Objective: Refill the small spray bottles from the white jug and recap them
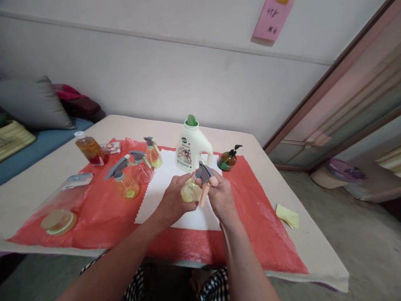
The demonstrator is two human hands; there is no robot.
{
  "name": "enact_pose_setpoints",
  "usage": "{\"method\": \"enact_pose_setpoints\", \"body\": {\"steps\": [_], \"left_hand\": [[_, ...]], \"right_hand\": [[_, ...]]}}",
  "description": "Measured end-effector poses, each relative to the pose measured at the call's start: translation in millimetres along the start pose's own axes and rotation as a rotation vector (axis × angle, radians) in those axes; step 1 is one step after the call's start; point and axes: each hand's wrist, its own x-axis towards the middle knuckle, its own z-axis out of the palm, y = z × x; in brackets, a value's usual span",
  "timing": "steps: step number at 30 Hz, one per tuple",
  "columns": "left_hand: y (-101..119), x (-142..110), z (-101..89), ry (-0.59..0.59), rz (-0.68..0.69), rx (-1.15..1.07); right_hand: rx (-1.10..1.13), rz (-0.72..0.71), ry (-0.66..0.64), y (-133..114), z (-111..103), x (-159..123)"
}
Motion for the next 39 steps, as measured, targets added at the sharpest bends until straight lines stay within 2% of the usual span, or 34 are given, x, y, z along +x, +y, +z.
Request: {"method": "enact_pose_setpoints", "body": {"steps": [6, 14, 16, 19, 23, 25, 27, 34, 39], "left_hand": [[-2.8, 0.7, 2.9, 0.029, -0.013, 0.012], [-2.2, 2.6, 8.0, 0.095, -0.048, 0.015], [-1.8, 2.8, 7.5, 0.105, -0.056, -0.012], [-1.5, 2.7, 1.4, 0.073, -0.099, -0.052], [-0.5, 2.0, -12.7, -0.087, -0.106, -0.117], [0.1, 1.8, -17.0, -0.173, -0.094, -0.184], [0.7, 1.9, -16.6, -0.211, -0.106, -0.23], [6.7, 3.1, 2.5, -0.033, -0.155, -0.085], [8.3, 4.8, 7.3, 0.004, -0.166, -0.039]], "right_hand": [[0.068, 0.067, 0.029, 2.3, 6.2, 0.2], [0.164, 0.047, 0.246, 5.6, 34.1, -1.2], [0.193, 0.086, 0.213, 5.9, 37.0, -0.5], [0.196, 0.201, 0.078, 5.8, 31.0, 2.5], [0.149, 0.232, -0.03, 3.0, 10.9, 7.5], [0.142, 0.252, -0.061, 1.8, 2.9, 8.8], [0.135, 0.265, -0.059, 2.5, 0.7, 9.0], [0.192, 0.21, 0.23, 14.6, 31.1, 4.4], [0.057, 0.181, 0.284, 14.8, 38.5, 3.7]]}}
